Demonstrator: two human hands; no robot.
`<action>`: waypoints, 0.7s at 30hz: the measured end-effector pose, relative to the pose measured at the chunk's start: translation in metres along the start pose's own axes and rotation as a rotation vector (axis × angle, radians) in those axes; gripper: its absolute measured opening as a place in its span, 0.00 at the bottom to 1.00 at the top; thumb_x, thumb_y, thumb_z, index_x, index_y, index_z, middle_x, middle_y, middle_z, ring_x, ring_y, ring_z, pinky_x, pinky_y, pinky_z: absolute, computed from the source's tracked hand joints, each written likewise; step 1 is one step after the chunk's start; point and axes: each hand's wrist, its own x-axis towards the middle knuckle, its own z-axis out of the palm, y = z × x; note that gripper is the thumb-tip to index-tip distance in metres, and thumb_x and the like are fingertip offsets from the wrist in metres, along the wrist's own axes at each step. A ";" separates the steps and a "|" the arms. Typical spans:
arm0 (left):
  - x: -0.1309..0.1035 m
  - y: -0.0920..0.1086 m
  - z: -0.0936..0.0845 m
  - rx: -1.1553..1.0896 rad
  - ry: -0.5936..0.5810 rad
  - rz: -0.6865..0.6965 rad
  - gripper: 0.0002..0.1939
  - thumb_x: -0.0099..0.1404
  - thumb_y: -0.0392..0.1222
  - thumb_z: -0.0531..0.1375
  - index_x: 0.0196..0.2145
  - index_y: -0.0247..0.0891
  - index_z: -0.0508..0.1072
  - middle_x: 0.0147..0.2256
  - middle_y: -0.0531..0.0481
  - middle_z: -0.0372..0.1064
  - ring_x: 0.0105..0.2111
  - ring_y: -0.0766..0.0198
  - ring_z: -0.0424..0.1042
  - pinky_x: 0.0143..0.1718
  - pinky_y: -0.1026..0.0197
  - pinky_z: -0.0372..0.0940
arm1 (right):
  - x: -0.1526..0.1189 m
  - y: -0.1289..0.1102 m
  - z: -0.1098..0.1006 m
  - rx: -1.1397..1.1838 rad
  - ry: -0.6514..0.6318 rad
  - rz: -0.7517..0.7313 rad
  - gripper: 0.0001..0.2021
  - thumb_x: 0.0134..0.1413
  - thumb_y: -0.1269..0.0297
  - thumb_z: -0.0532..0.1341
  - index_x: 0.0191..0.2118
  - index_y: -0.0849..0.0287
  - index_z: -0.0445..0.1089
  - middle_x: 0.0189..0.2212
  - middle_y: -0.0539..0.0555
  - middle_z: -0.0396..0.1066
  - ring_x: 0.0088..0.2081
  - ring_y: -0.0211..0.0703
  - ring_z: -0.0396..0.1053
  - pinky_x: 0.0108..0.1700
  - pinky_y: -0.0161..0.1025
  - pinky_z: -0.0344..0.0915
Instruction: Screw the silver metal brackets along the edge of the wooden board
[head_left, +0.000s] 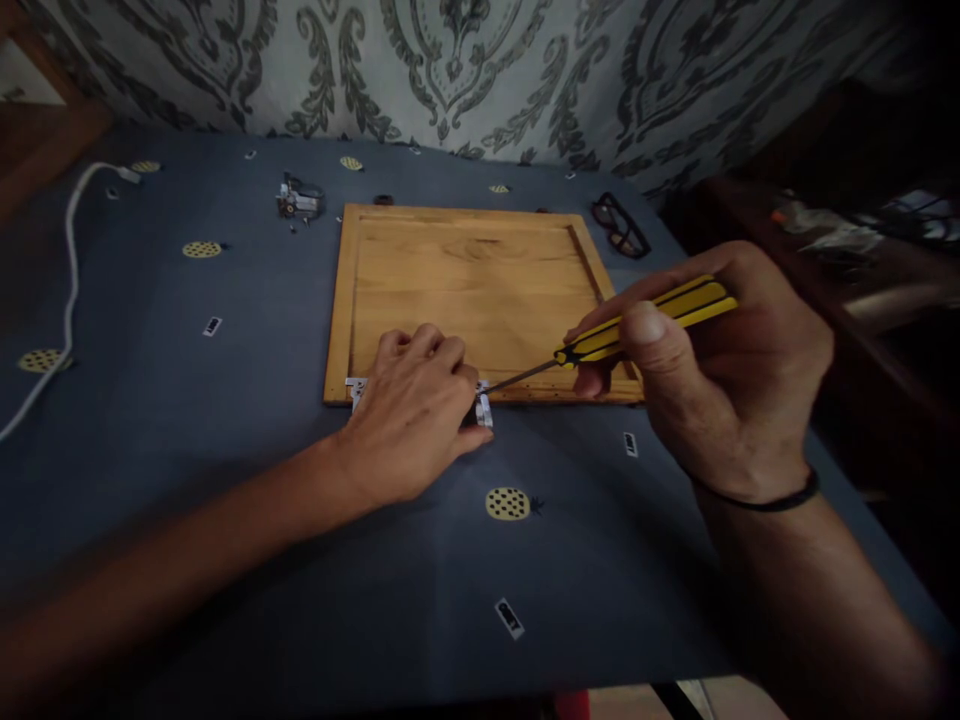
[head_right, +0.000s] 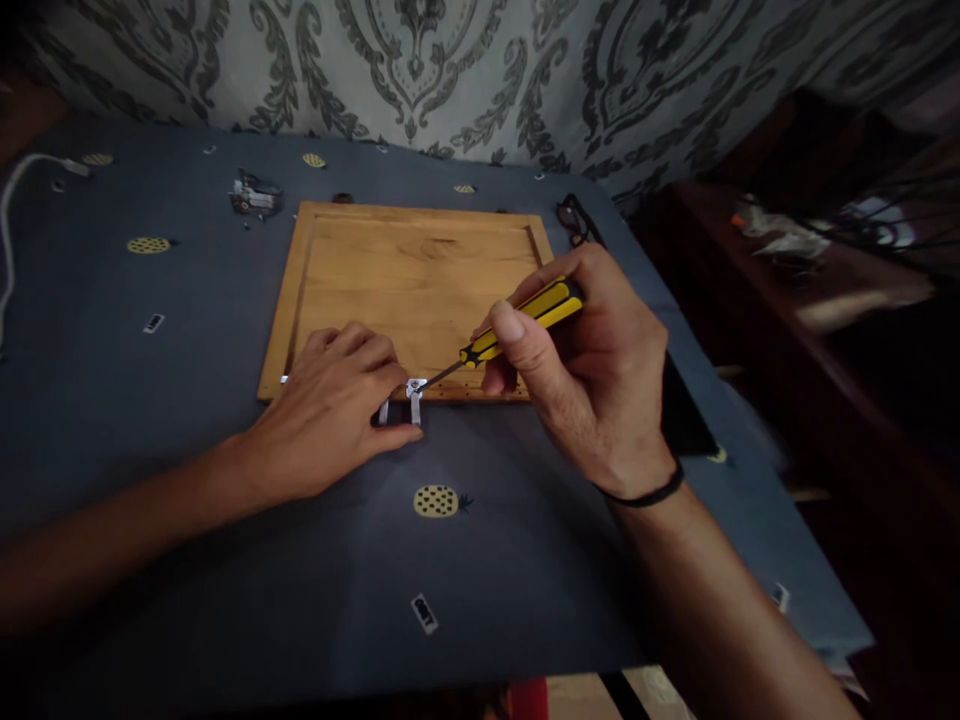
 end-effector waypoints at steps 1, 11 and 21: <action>0.000 0.000 0.000 -0.001 0.009 0.002 0.16 0.63 0.52 0.67 0.39 0.34 0.77 0.41 0.43 0.71 0.49 0.47 0.65 0.48 0.46 0.59 | 0.000 0.000 -0.001 -0.009 -0.004 -0.003 0.11 0.61 0.55 0.64 0.35 0.55 0.67 0.22 0.44 0.72 0.18 0.33 0.70 0.16 0.31 0.67; 0.000 0.001 -0.001 -0.001 0.001 -0.010 0.17 0.63 0.52 0.68 0.39 0.34 0.78 0.41 0.44 0.71 0.49 0.47 0.65 0.48 0.46 0.59 | -0.006 -0.013 -0.002 -0.150 -0.036 -0.074 0.03 0.60 0.61 0.65 0.38 0.50 0.71 0.28 0.46 0.73 0.21 0.36 0.72 0.22 0.37 0.67; 0.000 0.000 0.000 0.011 0.015 0.004 0.16 0.63 0.52 0.67 0.39 0.34 0.78 0.41 0.43 0.71 0.48 0.46 0.65 0.47 0.46 0.58 | -0.006 -0.023 0.003 -0.009 -0.056 0.055 0.04 0.59 0.61 0.66 0.38 0.51 0.72 0.34 0.48 0.77 0.23 0.36 0.73 0.21 0.36 0.69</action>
